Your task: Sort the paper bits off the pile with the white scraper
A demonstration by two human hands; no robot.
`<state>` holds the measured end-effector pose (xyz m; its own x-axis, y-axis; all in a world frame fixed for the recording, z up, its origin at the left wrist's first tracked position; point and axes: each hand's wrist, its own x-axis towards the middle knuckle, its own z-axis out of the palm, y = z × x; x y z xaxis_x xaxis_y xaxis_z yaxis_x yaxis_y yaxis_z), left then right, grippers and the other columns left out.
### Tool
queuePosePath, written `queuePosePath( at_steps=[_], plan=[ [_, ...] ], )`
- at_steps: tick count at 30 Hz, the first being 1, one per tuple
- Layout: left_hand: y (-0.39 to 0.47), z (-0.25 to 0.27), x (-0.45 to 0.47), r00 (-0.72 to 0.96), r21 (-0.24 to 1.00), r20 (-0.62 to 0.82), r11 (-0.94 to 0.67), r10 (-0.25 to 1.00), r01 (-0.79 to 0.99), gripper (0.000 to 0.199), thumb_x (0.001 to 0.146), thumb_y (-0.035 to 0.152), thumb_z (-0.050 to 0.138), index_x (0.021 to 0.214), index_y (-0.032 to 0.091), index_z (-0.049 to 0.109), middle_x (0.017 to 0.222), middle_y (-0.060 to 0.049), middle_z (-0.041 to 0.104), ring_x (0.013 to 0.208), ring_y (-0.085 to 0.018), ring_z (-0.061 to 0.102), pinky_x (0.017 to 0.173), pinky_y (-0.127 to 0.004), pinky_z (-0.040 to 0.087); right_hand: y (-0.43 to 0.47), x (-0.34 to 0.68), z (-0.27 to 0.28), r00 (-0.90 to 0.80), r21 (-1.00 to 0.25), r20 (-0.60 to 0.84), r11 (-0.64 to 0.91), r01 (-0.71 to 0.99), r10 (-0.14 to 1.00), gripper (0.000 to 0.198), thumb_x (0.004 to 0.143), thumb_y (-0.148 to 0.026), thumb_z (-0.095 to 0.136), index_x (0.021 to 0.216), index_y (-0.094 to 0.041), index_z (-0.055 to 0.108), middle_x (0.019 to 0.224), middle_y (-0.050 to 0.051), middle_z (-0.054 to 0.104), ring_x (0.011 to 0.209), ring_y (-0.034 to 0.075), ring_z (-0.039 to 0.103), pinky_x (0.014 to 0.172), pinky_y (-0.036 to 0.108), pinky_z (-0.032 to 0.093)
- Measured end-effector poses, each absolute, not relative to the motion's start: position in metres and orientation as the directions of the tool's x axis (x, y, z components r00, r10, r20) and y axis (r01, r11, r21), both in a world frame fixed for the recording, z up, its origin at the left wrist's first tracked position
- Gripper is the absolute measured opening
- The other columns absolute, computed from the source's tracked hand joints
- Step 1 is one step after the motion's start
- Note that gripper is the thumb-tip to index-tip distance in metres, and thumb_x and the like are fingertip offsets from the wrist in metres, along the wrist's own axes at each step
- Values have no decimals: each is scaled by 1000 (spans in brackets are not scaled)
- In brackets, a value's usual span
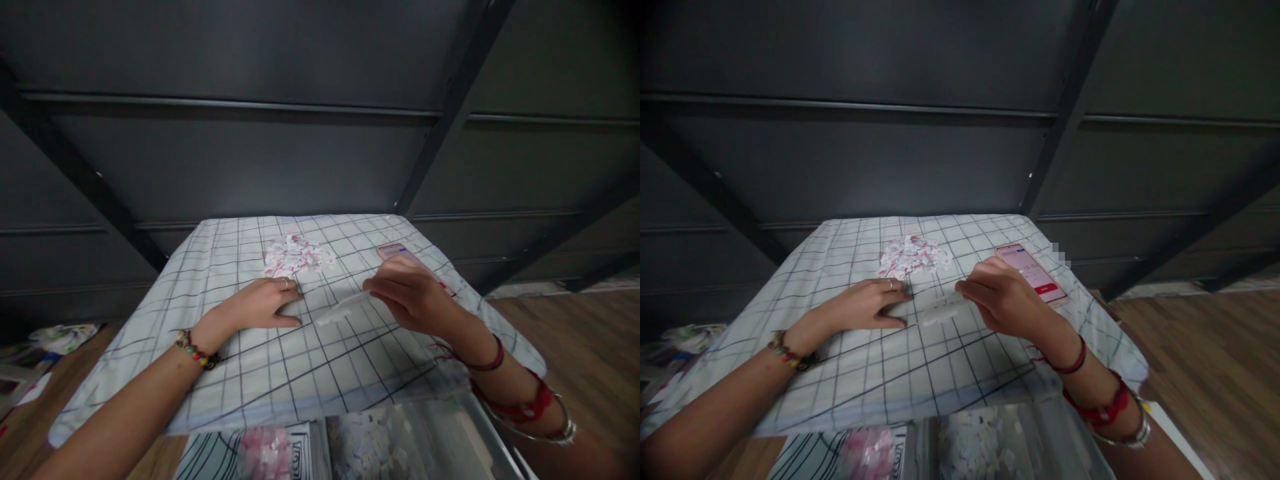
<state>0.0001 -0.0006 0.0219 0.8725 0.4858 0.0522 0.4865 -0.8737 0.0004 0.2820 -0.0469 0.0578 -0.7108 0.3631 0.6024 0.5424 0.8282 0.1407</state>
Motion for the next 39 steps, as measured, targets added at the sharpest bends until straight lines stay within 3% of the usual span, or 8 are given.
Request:
queuePosePath(
  at_steps=[10,14,18,21,31,39],
  plan=[
    [-16,21,9,932,125,56,-928,359,350,64,80,56,58,128,13,48,135,-17,45,120,-28,46,99,-38,38,-62,295,57,-711,-11,554,859,513,432,23,82,-2,43,90,-19,57,74,1,58,72,13,48,71,30,39],
    [-21,19,13,940,160,7,-929,340,335,71,82,57,55,136,15,39,143,-16,34,129,-27,35,105,-38,31,-69,303,60,-664,20,588,813,582,461,20,83,-5,43,91,-18,56,73,2,58,71,13,49,72,30,39],
    [-24,17,14,936,182,-40,-918,351,352,75,83,57,54,140,15,31,146,-15,26,133,-28,27,108,-40,23,-75,300,60,-637,191,576,674,714,512,21,83,-6,41,82,-17,59,63,2,53,64,15,44,63,30,37],
    [-24,14,12,932,208,-61,-909,358,362,78,83,57,54,142,14,26,147,-16,22,135,-28,22,110,-42,19,-88,291,61,-666,273,567,652,707,484,21,80,-5,41,77,-15,60,60,3,52,60,15,41,57,30,35],
    [-23,11,12,923,263,-97,-885,372,384,88,80,59,56,145,16,15,149,-14,16,137,-28,15,111,-42,10,-109,276,67,-682,240,595,716,656,425,22,82,-4,41,88,-13,60,65,4,59,66,16,47,65,31,41],
    [-23,12,12,920,258,-117,-883,374,391,90,80,58,57,145,15,14,150,-15,14,138,-28,12,111,-41,10,-110,283,70,-748,148,523,820,553,409,21,84,-4,41,88,-15,58,68,3,60,68,14,49,69,30,43]
  ],
)
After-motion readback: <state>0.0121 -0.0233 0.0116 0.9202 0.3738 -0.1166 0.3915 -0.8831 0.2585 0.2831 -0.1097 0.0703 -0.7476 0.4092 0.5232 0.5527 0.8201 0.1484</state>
